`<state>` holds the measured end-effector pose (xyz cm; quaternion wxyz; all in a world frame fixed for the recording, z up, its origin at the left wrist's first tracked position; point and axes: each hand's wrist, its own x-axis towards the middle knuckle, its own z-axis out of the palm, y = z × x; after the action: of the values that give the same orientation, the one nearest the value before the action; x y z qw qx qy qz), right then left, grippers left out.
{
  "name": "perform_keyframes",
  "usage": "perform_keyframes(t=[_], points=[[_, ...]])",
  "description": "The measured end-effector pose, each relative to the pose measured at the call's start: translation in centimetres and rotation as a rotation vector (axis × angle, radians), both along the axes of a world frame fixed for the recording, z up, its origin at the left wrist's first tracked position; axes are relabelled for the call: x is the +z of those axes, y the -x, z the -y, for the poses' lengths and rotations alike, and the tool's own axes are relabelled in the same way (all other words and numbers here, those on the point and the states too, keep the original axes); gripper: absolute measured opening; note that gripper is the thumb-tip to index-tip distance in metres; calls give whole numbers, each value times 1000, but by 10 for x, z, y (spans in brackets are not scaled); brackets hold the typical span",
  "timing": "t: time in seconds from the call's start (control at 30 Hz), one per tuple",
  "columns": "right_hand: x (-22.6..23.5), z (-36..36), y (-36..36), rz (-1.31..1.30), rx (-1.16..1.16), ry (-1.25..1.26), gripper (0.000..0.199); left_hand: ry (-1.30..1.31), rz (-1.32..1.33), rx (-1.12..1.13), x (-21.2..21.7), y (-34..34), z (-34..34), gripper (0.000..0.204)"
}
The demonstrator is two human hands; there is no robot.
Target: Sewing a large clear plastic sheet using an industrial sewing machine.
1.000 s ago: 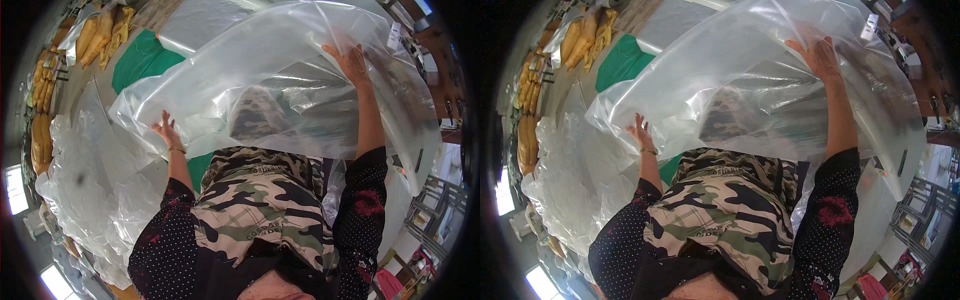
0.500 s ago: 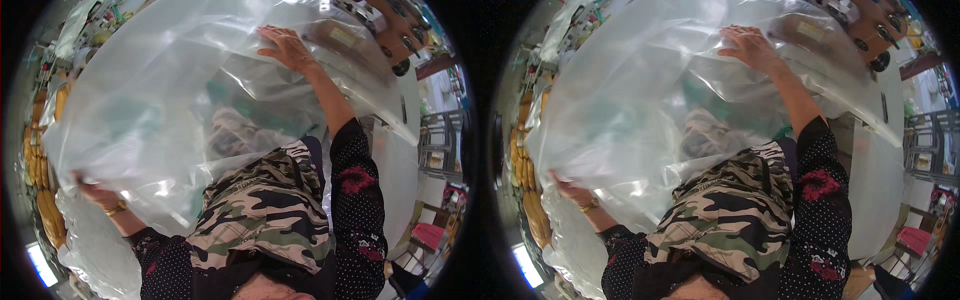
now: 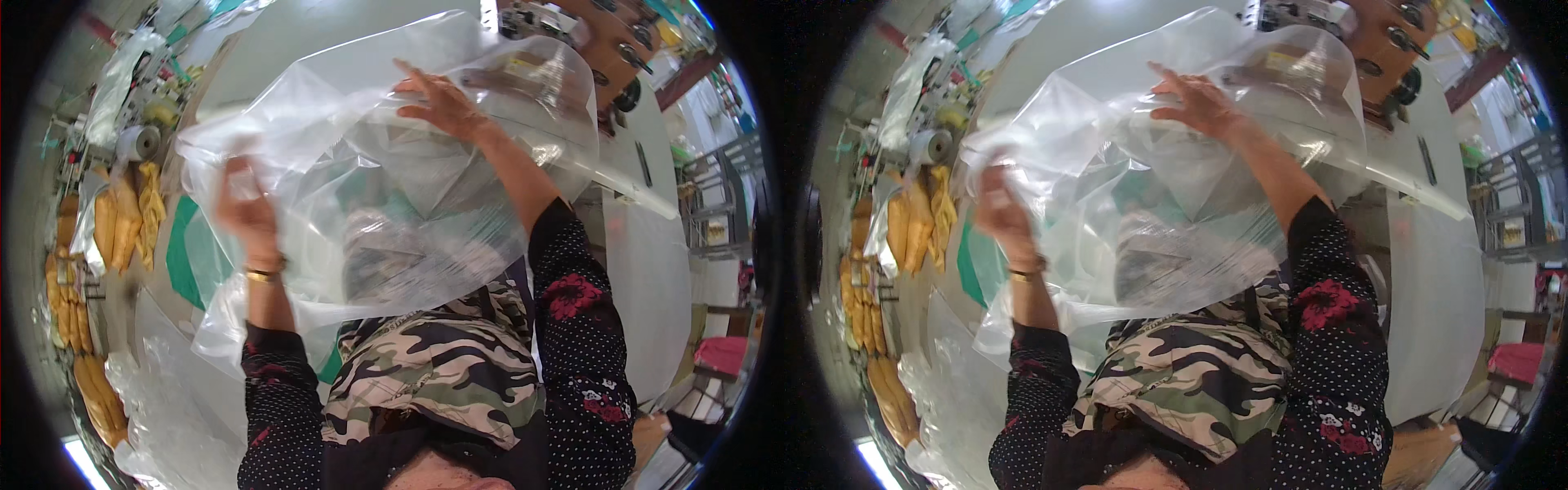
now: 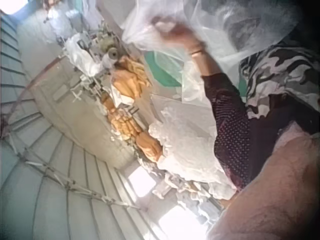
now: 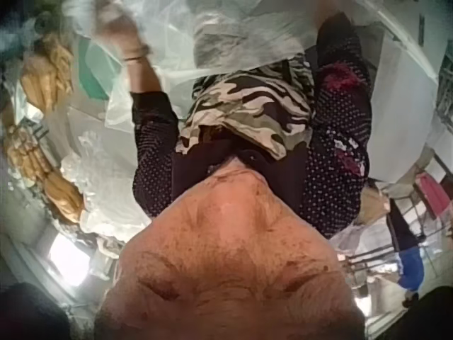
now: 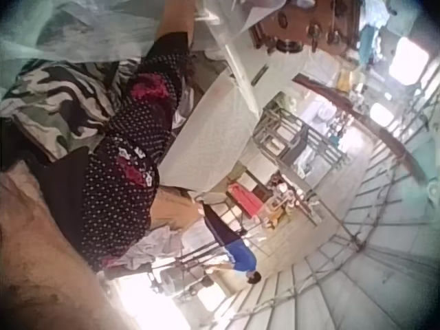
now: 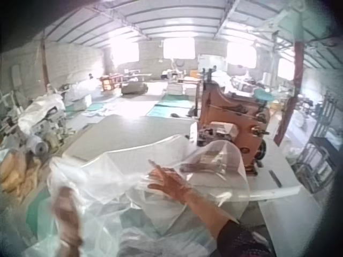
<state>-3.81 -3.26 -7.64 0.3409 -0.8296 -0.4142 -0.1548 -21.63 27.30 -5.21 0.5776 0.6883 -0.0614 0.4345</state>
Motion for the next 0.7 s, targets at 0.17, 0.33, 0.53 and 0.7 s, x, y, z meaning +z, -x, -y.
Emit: perform_keyframes(t=[0.17, 0.33, 0.53, 0.7], points=[[-4, -7, -7, -21, 72, -13, 60, -888, -76, -190, -33, -75, 124, 30], [-5, 2, 6, -116, 18, -50, 57, -1205, -468, 408, -49, -130, 85, 50], [0, -7, 34, -45, -51, 50, 64, -1149, -401, 737, 57, -178, 33, 63], [2, -3, 19, -311, -39, -167, 61, -862, 254, 484, 58, -161, 125, 36]])
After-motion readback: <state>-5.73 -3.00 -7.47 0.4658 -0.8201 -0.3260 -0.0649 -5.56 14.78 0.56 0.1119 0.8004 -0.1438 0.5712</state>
